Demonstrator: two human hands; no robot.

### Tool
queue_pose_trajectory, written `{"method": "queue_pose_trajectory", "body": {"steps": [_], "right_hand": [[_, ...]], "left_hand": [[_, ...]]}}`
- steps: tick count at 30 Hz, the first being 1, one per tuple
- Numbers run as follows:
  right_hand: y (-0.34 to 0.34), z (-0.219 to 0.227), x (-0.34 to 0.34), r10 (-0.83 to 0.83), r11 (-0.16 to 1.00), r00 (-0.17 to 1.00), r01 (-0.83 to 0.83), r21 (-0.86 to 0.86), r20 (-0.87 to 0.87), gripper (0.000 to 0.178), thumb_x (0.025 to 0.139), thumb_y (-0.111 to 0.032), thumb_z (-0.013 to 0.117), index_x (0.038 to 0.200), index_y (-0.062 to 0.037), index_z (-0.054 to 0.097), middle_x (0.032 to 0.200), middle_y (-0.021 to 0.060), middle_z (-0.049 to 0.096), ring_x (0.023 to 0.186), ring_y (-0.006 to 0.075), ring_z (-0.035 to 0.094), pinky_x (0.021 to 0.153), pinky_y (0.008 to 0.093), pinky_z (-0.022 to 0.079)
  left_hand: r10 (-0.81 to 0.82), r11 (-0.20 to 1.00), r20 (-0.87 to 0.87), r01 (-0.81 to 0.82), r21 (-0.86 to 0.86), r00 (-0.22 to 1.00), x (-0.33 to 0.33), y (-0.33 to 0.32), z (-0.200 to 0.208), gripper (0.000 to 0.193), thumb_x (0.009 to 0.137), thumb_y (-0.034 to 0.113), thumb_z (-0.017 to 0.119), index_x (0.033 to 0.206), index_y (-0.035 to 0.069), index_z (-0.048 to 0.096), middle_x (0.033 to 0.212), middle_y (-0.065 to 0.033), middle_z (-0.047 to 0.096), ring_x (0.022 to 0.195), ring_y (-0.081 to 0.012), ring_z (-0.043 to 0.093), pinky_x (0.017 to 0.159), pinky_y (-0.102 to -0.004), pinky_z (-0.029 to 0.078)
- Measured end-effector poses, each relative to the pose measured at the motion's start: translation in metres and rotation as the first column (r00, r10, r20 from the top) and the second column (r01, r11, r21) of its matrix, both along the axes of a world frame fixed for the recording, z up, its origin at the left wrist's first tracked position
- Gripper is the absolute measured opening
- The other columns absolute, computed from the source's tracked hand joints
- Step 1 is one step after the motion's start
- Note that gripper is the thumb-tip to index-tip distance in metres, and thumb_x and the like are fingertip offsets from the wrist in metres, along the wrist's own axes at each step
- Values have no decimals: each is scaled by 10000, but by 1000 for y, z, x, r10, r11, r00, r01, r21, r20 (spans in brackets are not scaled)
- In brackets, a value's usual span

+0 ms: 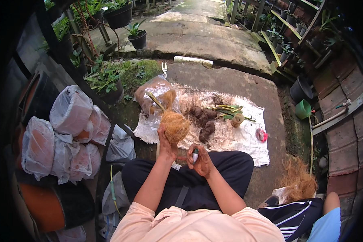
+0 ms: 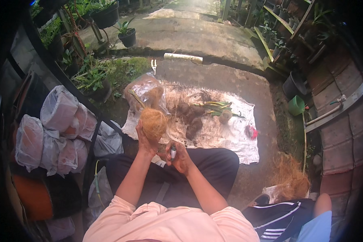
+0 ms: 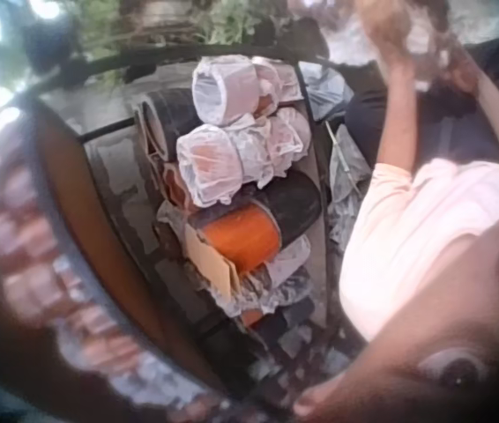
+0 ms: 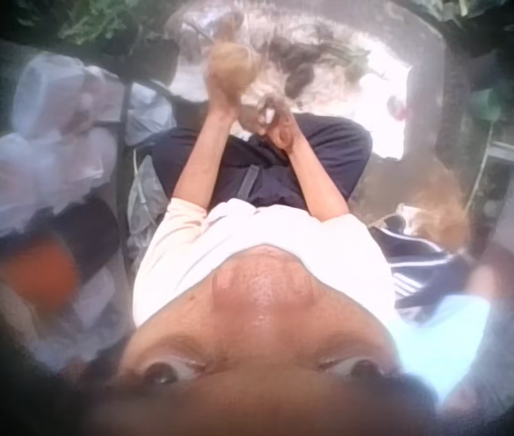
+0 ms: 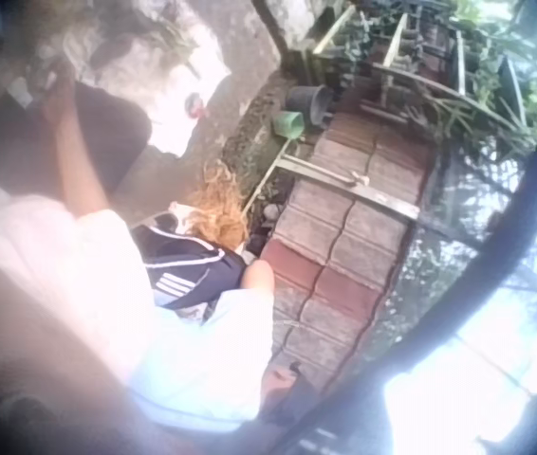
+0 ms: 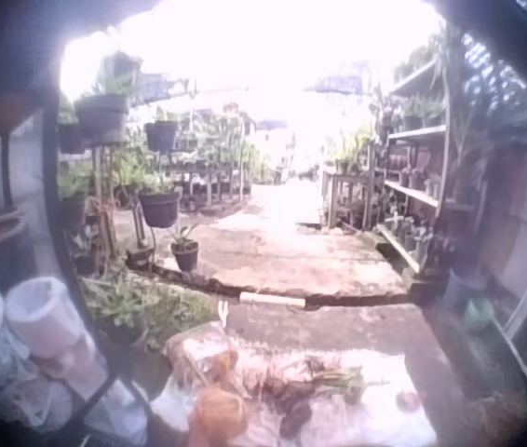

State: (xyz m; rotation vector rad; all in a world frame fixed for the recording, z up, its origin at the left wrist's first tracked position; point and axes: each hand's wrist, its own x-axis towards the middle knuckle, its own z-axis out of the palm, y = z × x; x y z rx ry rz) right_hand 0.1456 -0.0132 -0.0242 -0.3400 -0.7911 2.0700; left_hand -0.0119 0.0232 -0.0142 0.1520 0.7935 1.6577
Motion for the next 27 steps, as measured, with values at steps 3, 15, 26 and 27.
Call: {"method": "queue_pose_trajectory", "body": {"steps": [3,15,26,27], "right_hand": [[-2,5,4,47,999,999,-47,-13,-17,522,928,-565,590,908,-44,598,640,24,533,495,146,545,727,396,551],[-11,13,14,-58,920,661,-256,298,748,358,907,-344,702,794,-14,622,654,50,578,597,109,502,585,296,427],[-22,57,23,9,794,556,-509,332,831,334,860,-281,750,731,-3,616,598,40,542,592,71,480,555,291,395],[-21,65,23,60,787,565,-535,309,823,339,861,-280,752,720,-6,610,590,35,537,585,68,479,546,287,390]], "left_hand": [[-76,997,6,76,21,997,4,-2,14,672,866,651,533,1344,181,492,1275,-50,568,1189,-240,537,966,-479,442],[-125,990,-162,133,40,979,-5,-4,8,733,900,666,534,1453,210,381,1392,-64,500,1267,-254,508,1027,-510,426],[-74,985,-215,104,135,974,-17,-1,14,694,876,418,719,1387,176,316,1351,-104,478,1202,-269,573,888,-424,580],[-64,990,-245,93,110,967,-15,-3,18,693,871,403,728,1381,174,318,1347,-105,478,1199,-265,574,885,-423,580]]}}
